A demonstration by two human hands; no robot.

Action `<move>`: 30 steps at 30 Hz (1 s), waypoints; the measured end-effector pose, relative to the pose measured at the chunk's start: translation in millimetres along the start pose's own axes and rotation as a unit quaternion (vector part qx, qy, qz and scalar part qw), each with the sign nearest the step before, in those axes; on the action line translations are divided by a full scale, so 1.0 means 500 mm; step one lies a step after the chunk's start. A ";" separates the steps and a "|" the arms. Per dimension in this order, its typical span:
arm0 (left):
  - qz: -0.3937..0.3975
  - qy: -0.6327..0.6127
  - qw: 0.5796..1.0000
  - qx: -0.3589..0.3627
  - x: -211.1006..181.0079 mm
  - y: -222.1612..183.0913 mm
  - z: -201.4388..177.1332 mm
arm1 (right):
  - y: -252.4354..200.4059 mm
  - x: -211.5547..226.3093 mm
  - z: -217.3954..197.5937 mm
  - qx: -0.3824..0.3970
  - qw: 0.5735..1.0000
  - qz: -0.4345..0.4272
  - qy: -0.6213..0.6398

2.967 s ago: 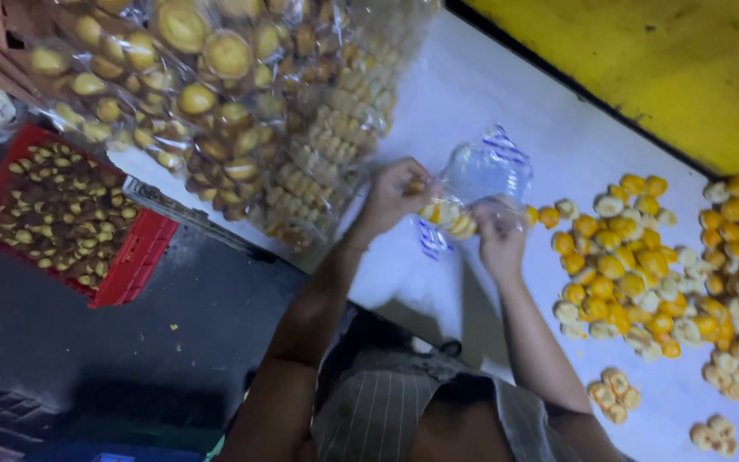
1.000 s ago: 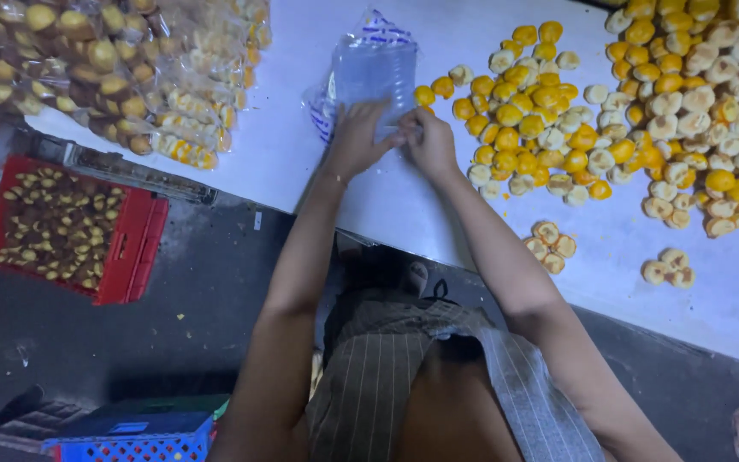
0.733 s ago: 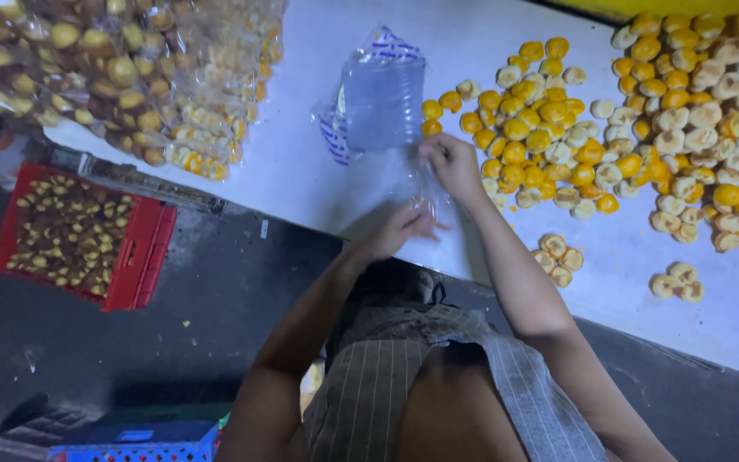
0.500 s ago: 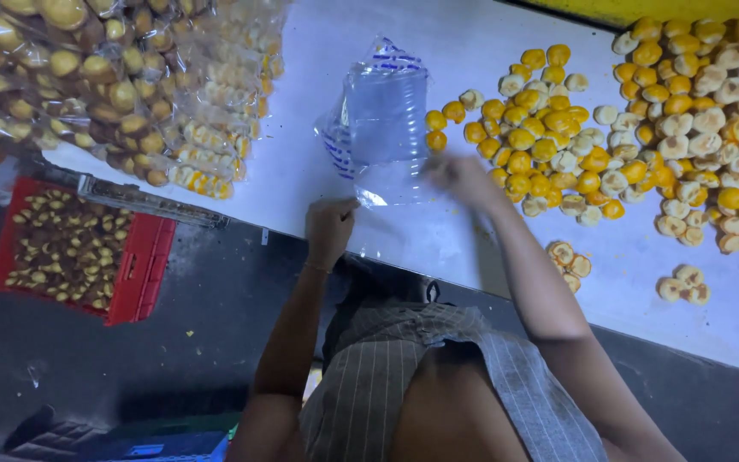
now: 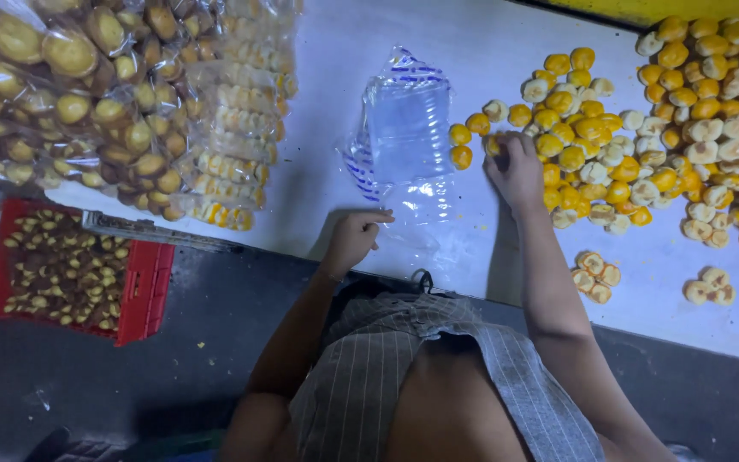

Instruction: Packing small pastries into plastic sleeves at a bakery workstation.

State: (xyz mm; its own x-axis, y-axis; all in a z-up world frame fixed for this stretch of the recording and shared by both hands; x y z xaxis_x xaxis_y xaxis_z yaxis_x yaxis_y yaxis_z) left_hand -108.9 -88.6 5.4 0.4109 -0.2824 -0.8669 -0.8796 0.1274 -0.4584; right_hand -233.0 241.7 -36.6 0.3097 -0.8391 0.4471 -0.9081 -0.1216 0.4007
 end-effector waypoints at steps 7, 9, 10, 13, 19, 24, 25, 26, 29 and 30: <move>0.002 0.003 0.997 0.080 -0.013 0.057 0.016 | -0.032 0.152 0.041 -0.061 0.993 0.059 0.086; 0.010 -0.036 0.995 0.090 -0.038 0.058 0.011 | -0.017 0.135 0.030 -0.131 0.975 0.096 0.152; 0.011 -0.035 0.995 0.089 -0.031 0.064 0.012 | 0.014 0.135 0.019 -0.132 0.975 0.095 0.153; 0.007 -0.051 0.993 0.109 -0.018 0.077 0.026 | 0.086 0.078 -0.026 -0.251 0.949 0.063 0.181; -0.003 -0.100 0.984 0.146 -0.064 0.095 0.079 | 0.150 -0.016 0.022 0.026 0.999 -0.022 0.004; -0.001 -0.104 0.979 0.176 0.025 0.197 0.192 | 0.103 0.021 -0.044 0.034 0.964 0.051 0.260; -0.003 -0.107 0.978 0.177 0.046 0.223 0.209 | 0.057 0.034 -0.051 0.038 0.964 0.052 0.259; 0.001 -0.078 0.981 0.175 0.067 0.250 0.229 | 0.006 0.062 -0.047 0.122 0.936 -0.006 0.330; 0.082 0.076 0.984 0.137 0.030 0.198 0.319 | -0.160 0.096 -0.013 0.284 0.928 -0.072 0.229; 0.164 0.193 0.963 0.088 -0.013 0.163 0.351 | -0.211 0.089 0.012 0.360 0.927 -0.085 0.052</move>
State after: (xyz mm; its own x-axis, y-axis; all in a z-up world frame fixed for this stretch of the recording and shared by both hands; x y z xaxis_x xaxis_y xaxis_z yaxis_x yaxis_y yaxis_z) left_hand -141.2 90.3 -60.8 -0.0323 -0.5285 -0.8483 -0.8789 0.4192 -0.2277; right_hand -125.1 214.0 -63.8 0.4576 -0.7241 0.5160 -0.7844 -0.6020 -0.1492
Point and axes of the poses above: each hand's wrist, its own y-axis towards the middle knuckle, its own z-axis out of the palm, x = y × z, the point moved 5 cm from there along y, towards the middle knuckle, and after that the axes turned 2 degrees about -x, right-handed, at the moved point
